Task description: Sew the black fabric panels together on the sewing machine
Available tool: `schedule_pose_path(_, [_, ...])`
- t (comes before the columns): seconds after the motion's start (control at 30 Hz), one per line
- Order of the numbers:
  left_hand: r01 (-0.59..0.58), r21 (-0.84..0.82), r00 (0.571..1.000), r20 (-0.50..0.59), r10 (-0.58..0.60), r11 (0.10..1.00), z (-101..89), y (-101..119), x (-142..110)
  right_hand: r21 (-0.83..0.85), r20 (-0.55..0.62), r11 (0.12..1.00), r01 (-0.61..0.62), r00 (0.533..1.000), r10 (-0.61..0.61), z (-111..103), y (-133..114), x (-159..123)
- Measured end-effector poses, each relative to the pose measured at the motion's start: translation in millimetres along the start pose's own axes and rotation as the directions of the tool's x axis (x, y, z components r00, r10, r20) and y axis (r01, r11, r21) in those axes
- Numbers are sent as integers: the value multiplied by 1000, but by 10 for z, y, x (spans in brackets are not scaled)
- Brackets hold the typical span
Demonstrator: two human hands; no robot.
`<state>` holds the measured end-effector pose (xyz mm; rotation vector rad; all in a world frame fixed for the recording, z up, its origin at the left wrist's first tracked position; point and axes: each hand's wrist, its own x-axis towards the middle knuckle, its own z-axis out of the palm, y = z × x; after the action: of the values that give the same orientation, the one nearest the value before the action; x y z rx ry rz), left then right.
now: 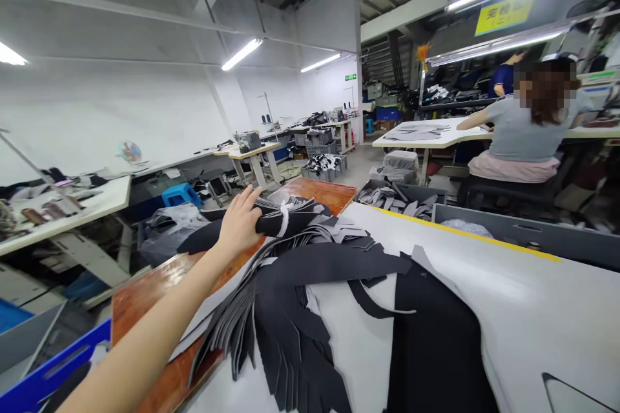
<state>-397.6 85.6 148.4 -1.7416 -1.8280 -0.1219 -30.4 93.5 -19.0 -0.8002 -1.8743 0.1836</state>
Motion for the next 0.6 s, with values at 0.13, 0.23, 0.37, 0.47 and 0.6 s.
schedule_pose_path(0.13, [-165, -28, 986, -45, 163, 986, -713, 473, -512, 22, 91, 999, 49, 995, -51, -385, -428, -147])
schedule_pose_path(0.23, [-206, -191, 978, -5, 208, 960, -968, 904, -997, 81, 117, 994, 72, 990, -82, -443, -811, -80])
schedule_pose_path(0.37, [-169, -487, 934, 198, 297, 857, -870, 1453, -1520, 14, 0, 995, 96, 995, -96, -251, -1087, -44])
schedule_pose_path(0.47, [35, -635, 826, 453, 335, 772, -710, 1740, -1658, -103, 141, 984, 148, 981, -132, -186, -1046, -236])
schedule_pose_path(0.6, [105, -595, 744, 579, 335, 796, -645, 1895, -1551, -206, 361, 971, 122, 932, -41, -457, -881, -579])
